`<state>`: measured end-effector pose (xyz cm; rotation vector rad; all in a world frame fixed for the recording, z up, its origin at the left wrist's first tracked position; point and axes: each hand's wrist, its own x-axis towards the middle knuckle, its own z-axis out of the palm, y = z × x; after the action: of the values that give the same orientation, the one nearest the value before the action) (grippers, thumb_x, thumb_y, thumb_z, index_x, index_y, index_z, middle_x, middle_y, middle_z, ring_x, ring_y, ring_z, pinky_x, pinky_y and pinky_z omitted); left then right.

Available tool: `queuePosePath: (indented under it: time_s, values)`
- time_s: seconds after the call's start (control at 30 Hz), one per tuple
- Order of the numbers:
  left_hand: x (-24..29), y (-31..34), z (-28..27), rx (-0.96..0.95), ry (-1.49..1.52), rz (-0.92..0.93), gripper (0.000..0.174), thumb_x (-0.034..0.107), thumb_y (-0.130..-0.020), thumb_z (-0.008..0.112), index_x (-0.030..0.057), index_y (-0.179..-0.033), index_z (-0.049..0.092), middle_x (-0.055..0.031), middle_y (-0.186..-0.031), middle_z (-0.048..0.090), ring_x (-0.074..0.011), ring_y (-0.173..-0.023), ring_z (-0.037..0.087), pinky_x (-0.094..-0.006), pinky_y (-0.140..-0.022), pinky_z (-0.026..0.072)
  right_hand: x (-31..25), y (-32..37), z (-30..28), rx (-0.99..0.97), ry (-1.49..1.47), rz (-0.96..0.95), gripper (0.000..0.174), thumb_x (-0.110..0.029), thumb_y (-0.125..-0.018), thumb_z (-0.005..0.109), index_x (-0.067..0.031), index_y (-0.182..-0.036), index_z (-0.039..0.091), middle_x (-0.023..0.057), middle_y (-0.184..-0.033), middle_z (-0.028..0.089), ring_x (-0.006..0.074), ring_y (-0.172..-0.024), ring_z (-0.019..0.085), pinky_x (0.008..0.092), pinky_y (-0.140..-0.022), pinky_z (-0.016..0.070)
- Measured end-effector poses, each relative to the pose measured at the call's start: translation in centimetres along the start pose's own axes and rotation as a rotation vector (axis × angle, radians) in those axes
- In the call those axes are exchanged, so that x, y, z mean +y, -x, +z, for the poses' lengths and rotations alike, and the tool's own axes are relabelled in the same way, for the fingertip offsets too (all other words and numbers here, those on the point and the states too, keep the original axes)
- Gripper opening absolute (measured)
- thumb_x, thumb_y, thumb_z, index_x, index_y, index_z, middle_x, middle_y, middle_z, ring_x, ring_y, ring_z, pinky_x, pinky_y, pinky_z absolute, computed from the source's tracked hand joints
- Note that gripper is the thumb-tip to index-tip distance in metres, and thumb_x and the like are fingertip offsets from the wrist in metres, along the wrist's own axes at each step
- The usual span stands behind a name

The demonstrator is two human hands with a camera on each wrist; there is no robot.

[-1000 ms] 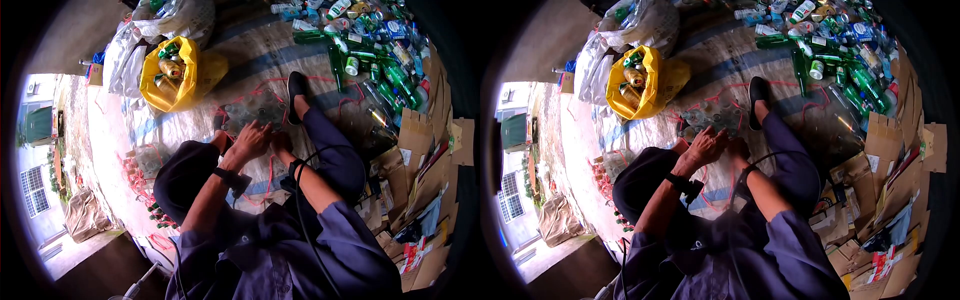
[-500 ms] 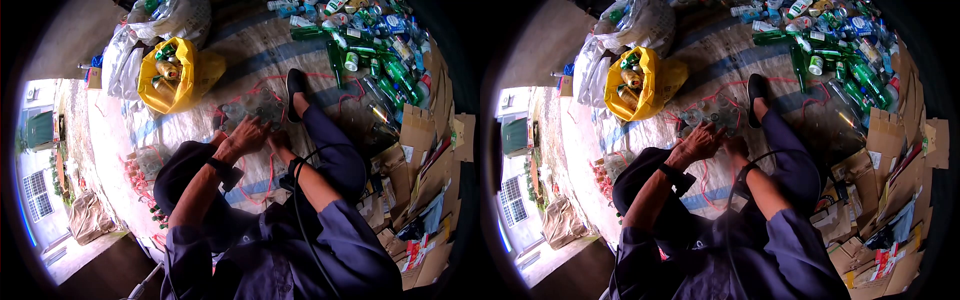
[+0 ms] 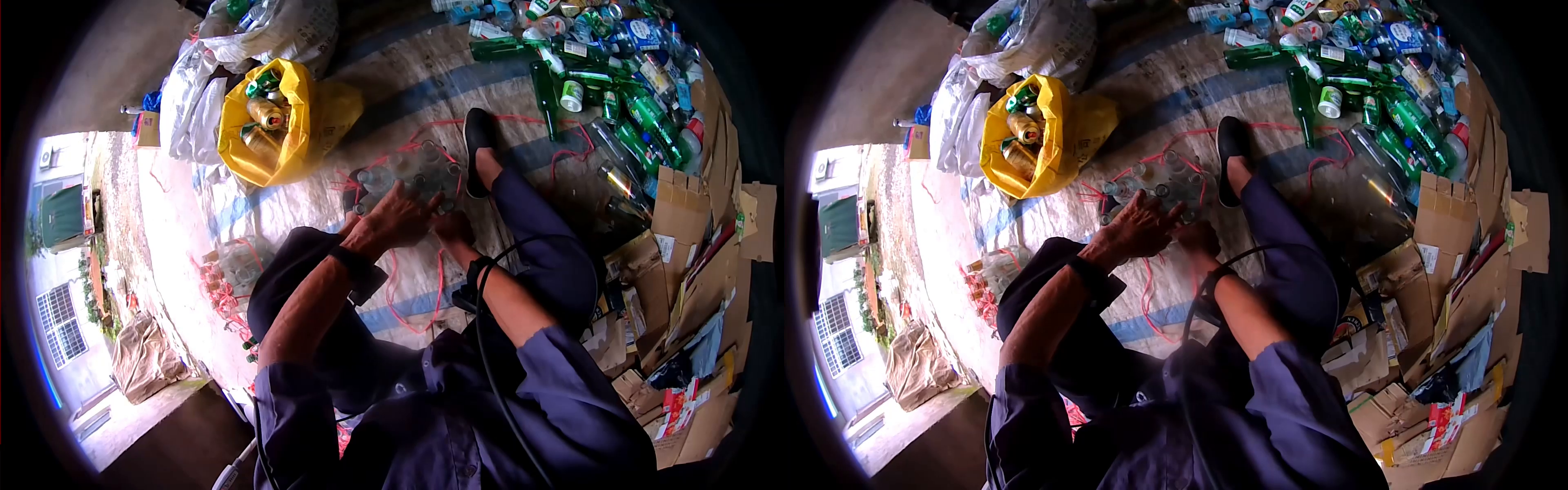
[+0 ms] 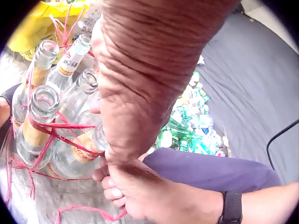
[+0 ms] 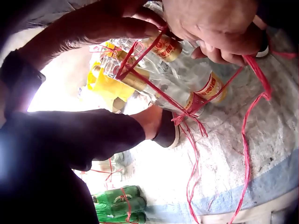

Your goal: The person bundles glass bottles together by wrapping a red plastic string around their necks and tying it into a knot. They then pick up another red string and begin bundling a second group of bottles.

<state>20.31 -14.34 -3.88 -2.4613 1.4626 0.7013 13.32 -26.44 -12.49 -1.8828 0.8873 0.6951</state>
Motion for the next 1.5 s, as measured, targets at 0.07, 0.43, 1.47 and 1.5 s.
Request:
queuePosePath:
  time_s: [0.07, 0.43, 1.47, 1.5]
  values:
    - [-0.3, 0.0, 1.7, 0.154, -0.066, 0.007, 0.065, 0.036, -0.085, 0.063, 0.0128, -0.142, 0.042, -0.0083, -0.118, 0.061, -0.0248, -0.111, 0.054, -0.0492, -0.102, 0.0328, 0.3, -0.3, 0.2, -0.009, 0.004, -0.021, 0.046, -0.049, -0.077, 0.067, -0.0061, -0.091, 0.074, 0.0210, -0.096, 0.070, 0.0372, -0.098, 0.067, 0.0448, -0.082, 0.0520]
    - [-1.4, 0.7, -2.0, 0.101, 0.050, 0.036, 0.044, 0.028, -0.072, 0.072, 0.0149, -0.113, 0.065, -0.0031, -0.103, 0.066, -0.0230, -0.113, 0.051, -0.0469, -0.099, 0.0313, 2.7, -1.7, 2.0, 0.067, 0.057, -0.210, 0.052, -0.056, -0.084, 0.058, -0.0067, -0.089, 0.072, 0.0209, -0.089, 0.070, 0.0404, -0.088, 0.067, 0.0494, -0.075, 0.0523]
    - [-4.1, 4.7, -0.6, 0.305, 0.400, -0.517, 0.014, 0.011, -0.081, 0.051, 0.0022, -0.084, 0.062, -0.0231, -0.084, 0.065, -0.0414, -0.082, 0.065, -0.0505, -0.071, 0.0507, 6.0, -4.8, 4.5, 0.166, -0.037, -0.709, 0.031, -0.029, -0.086, 0.063, -0.0007, -0.077, 0.068, 0.0201, -0.066, 0.063, 0.0328, -0.063, 0.063, 0.0397, -0.057, 0.0446]
    - [-4.3, 4.6, -0.3, 0.306, 0.402, -0.517, 0.014, 0.011, -0.081, 0.051, 0.0022, -0.084, 0.062, -0.0231, -0.084, 0.065, -0.0414, -0.082, 0.065, -0.0505, -0.071, 0.0507, 6.0, -4.9, 4.8, 0.155, -0.091, -0.617, 0.030, -0.028, -0.085, 0.064, 0.0000, -0.075, 0.067, 0.0182, -0.062, 0.061, 0.0273, -0.058, 0.058, 0.0389, -0.055, 0.0426]
